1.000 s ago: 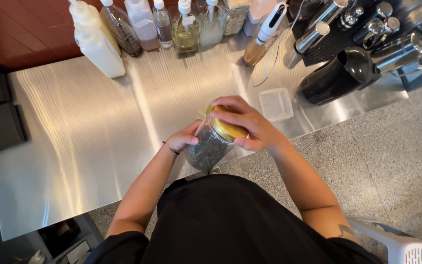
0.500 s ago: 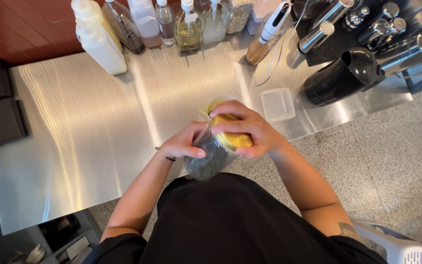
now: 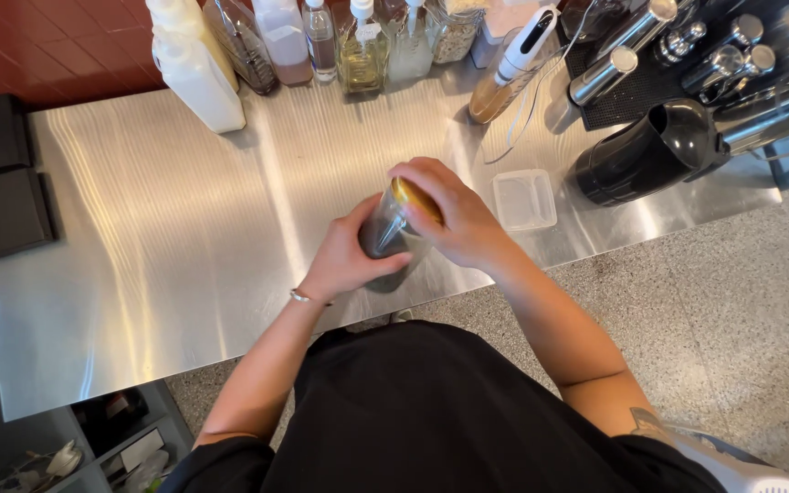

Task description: Prepare herbs by steeping them in a measuring cup and portioning fresh herbs into containers, then cleaning the workspace.

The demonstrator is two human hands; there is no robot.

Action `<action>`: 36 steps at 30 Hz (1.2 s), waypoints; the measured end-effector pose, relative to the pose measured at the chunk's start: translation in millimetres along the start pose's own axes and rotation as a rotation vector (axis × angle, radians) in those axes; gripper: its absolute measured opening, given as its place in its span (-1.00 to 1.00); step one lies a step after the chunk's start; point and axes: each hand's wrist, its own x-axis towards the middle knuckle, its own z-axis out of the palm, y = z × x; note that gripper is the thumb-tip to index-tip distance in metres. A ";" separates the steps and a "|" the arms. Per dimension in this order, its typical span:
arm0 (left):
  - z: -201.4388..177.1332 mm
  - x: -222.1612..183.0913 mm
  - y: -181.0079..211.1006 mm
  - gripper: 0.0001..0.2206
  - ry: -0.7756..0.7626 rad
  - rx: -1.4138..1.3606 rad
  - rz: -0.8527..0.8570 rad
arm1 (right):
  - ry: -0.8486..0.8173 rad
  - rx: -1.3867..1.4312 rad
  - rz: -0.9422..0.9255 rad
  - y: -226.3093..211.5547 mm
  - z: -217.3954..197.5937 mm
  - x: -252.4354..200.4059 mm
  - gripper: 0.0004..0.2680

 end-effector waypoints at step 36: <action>33.7 7.1 62.1 -0.05 0.139 0.311 -0.216 | 0.036 0.361 0.263 7.8 -22.7 -17.9 -0.58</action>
